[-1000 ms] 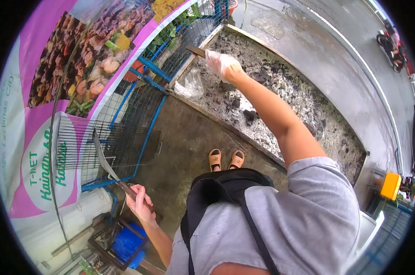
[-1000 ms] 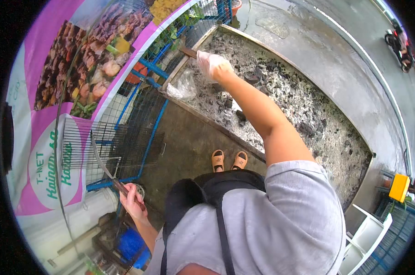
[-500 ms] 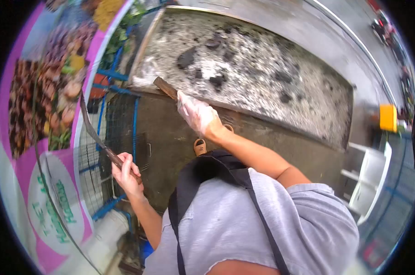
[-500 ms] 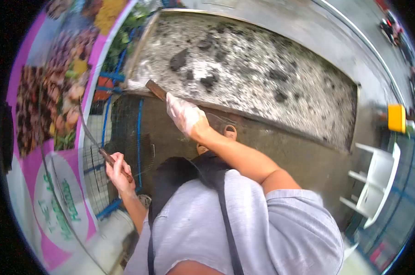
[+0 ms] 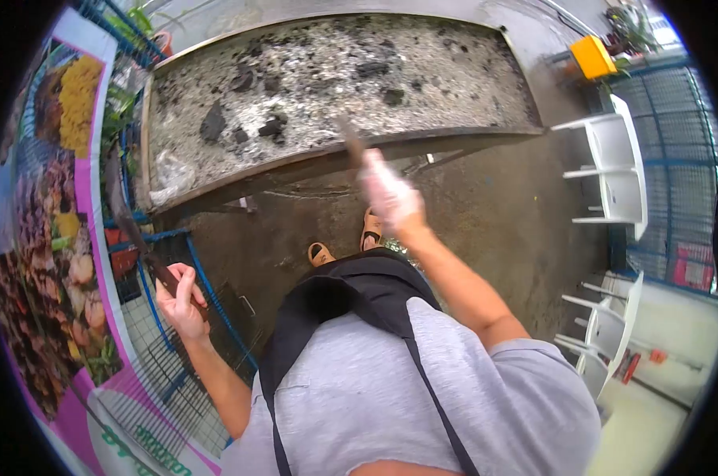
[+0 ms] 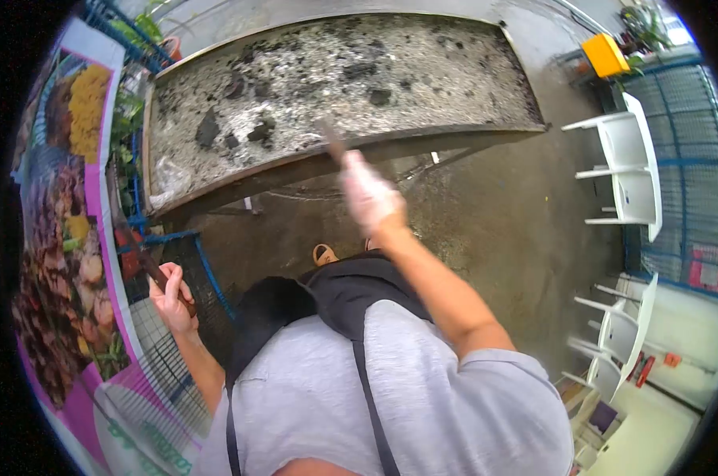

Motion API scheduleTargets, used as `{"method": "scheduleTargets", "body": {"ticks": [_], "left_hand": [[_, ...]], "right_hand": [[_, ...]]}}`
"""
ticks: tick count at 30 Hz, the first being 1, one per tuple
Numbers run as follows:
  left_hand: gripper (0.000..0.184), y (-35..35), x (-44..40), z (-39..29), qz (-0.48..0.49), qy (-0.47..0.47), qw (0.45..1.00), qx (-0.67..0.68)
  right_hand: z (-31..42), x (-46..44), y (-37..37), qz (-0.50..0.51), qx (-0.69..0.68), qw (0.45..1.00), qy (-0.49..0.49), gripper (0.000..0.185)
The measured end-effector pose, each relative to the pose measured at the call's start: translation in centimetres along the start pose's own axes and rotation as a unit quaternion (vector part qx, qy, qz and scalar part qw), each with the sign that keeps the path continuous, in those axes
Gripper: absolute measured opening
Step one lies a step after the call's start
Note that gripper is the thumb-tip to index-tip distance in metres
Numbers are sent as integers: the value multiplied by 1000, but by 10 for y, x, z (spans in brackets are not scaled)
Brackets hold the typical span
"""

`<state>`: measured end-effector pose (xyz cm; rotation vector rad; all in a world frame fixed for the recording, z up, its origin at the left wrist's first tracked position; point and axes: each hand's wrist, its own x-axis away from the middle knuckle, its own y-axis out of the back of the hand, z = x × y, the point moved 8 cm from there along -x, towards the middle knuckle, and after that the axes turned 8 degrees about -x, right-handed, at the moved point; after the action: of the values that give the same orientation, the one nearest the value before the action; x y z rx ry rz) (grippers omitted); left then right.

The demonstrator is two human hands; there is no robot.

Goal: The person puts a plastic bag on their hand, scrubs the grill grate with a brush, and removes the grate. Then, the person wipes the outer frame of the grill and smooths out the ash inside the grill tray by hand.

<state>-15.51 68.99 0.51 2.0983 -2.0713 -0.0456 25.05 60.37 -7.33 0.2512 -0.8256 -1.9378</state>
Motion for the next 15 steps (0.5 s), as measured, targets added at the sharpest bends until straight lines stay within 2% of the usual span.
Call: {"method": "scheduleTargets", "body": {"ticks": [1, 2, 4, 6, 8, 10, 11, 13, 15], "left_hand": [[10, -6, -2, 0, 13, 5, 1000, -1], [8, -12, -3, -2, 25, 11, 1000, -3], [8, -23, -3, -7, 50, 22, 998, -3], [9, -24, -3, -14, 22, 3, 1000, 12], [8, -24, 2, -18, 13, -7, 1000, 7], [8, -24, 9, -17, 23, -13, 1000, 7], [8, -24, 15, -16, 20, -13, 1000, 7], [9, -31, 26, -10, 11, 20, 1000, 1], [9, -55, 36, -17, 0, 3, 1000, 26]], "right_hand": [[22, 8, -18, -94, -3, 978, 189, 41], [42, 13, -28, -80, -54, 965, 245, 41], [42, 12, -24, -37, 58, 975, 212, 42], [-1, -1, 23, -15, 78, 991, 111, 43], [-76, -5, 78, -71, -93, 986, 119, 43], [-99, -5, 134, -175, 4, 972, 158, 46], [-97, -2, 133, -174, 3, 972, 161, 46], [-92, 4, 125, -206, 4, 977, 50, 45], [-60, 14, 79, -176, -64, 972, 145, 47]]}}
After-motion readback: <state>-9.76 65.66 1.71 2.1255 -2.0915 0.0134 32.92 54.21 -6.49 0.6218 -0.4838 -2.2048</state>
